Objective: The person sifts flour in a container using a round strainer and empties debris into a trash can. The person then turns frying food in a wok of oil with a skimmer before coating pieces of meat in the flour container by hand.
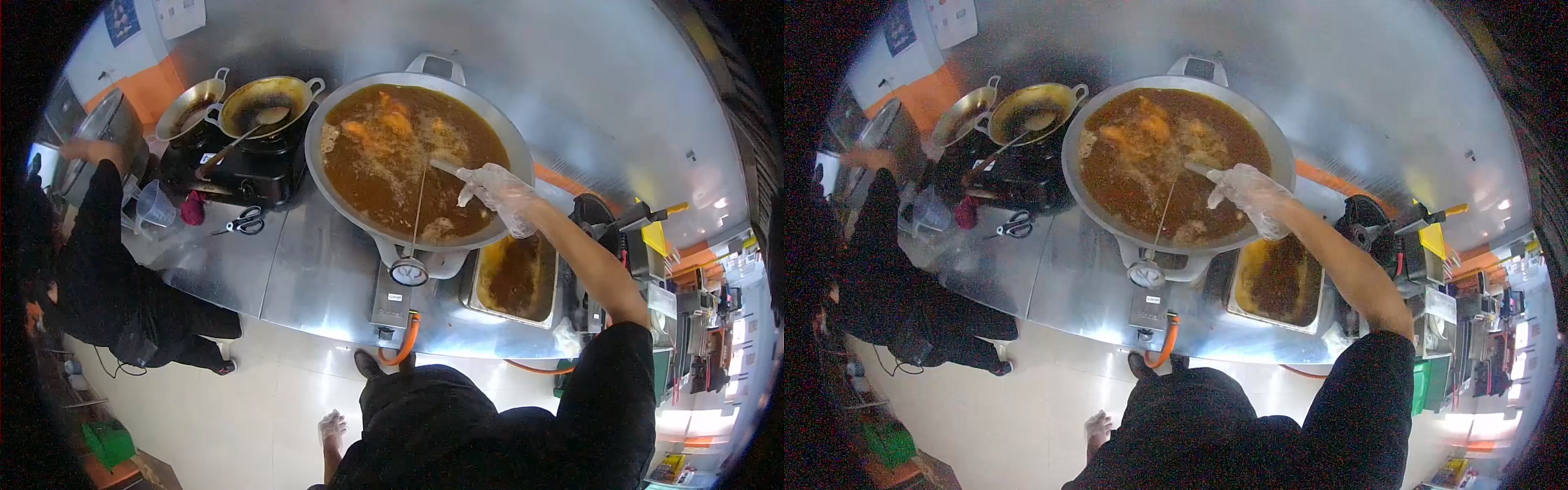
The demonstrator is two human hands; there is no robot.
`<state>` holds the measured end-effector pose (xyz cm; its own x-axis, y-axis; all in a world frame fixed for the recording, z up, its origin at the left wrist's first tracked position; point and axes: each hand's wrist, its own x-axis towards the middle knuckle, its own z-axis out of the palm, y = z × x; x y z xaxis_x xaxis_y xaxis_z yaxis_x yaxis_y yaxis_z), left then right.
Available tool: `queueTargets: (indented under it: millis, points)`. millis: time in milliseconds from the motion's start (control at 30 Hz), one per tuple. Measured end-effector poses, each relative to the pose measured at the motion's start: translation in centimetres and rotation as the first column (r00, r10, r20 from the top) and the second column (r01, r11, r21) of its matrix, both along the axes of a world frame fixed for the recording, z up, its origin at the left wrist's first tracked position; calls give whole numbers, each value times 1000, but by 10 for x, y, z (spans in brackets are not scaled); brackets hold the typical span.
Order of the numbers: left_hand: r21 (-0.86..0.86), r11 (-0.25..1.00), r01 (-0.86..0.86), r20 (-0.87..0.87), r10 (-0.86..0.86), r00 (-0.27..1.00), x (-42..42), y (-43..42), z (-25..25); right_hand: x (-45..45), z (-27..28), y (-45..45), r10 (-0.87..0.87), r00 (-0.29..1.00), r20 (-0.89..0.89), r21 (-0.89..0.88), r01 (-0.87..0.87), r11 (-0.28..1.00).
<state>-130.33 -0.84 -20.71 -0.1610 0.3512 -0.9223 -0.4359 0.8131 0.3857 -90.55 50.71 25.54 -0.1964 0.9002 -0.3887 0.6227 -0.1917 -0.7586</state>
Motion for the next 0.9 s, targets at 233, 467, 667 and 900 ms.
queueTargets:
  millis: [233, 467, 667, 900]
  points:
    - [16, 999, 34, -101, -33, 994, 13, -9, 0, 6, -3, 17, -152, 984, -95, 142, 165, 976]
    - [93, 995, 25, -74, -19, 997, 11, -7, -3, 27, 36, 24, 55, 895, 443, 232, -173, 957]
    - [91, 994, 65, -48, -60, 997, 6, 2, -19, 44, 69, 16, 186, 799, 572, 286, -407, 867]
    - [67, 995, 76, 15, -77, 997, -1, 26, -23, 67, 65, 25, 230, 412, 882, 208, -778, 593]
